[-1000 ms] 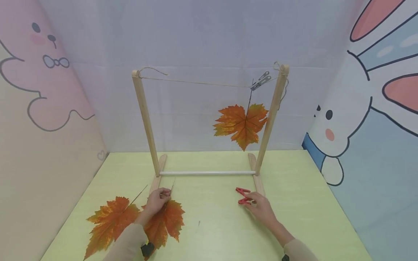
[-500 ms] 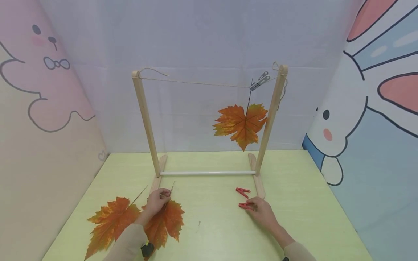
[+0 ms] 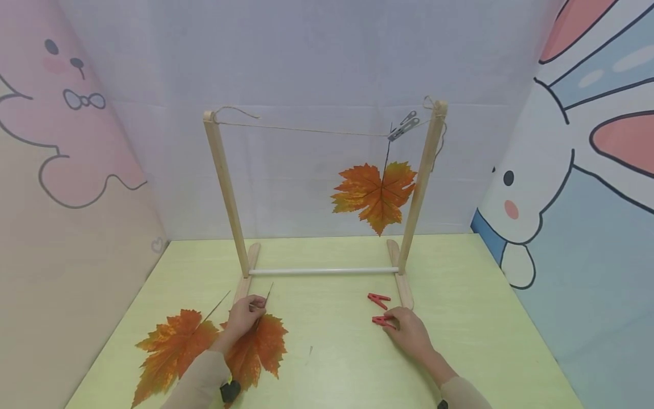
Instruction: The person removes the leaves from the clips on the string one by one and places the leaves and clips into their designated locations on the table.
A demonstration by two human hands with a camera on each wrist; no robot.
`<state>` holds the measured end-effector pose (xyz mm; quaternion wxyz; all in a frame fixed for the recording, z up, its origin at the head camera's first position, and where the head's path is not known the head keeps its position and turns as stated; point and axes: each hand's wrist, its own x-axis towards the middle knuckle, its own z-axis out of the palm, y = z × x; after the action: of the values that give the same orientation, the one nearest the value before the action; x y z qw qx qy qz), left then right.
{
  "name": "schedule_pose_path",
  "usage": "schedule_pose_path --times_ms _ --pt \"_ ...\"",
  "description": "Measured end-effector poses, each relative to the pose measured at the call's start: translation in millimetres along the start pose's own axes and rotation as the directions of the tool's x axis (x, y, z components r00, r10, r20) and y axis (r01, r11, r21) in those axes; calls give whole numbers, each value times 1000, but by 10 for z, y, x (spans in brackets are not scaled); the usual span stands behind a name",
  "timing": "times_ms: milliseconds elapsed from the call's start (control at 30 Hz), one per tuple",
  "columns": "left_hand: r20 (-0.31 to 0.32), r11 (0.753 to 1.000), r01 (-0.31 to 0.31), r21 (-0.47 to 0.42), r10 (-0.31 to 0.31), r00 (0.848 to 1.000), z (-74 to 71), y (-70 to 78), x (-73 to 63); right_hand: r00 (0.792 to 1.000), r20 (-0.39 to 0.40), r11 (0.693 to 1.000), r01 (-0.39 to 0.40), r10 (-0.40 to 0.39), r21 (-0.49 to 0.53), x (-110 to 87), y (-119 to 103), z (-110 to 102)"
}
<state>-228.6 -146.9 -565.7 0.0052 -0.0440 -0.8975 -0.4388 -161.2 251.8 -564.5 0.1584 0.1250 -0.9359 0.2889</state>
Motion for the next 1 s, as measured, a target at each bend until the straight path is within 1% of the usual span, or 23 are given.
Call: schedule_pose_path --times_ms 233,467,667,767,833,900,1000 --pt "-16 1000 -16 5 16 1000 -11 11 1 1000 2 1000 9 -9 -11 16 4 1" --pt "-26 1000 -5 27 6 1000 -10 19 -2 999 6 999 32 -32 10 3 -6 -19" --pt "-28 998 -29 58 31 999 -31 30 18 999 10 999 43 -43 19 28 -24 -95" --pt "-23 997 -33 71 35 999 -62 49 45 999 41 999 22 -23 26 73 -44 -161" --pt "-15 996 -46 81 47 999 -96 77 69 998 58 1000 14 -15 21 115 -52 -210" --pt "-9 994 -58 94 59 998 -134 113 95 995 94 1000 -13 12 7 164 -58 -266" --pt "-11 991 -82 109 84 996 -197 184 147 993 121 1000 -12 15 -20 256 -60 -361"
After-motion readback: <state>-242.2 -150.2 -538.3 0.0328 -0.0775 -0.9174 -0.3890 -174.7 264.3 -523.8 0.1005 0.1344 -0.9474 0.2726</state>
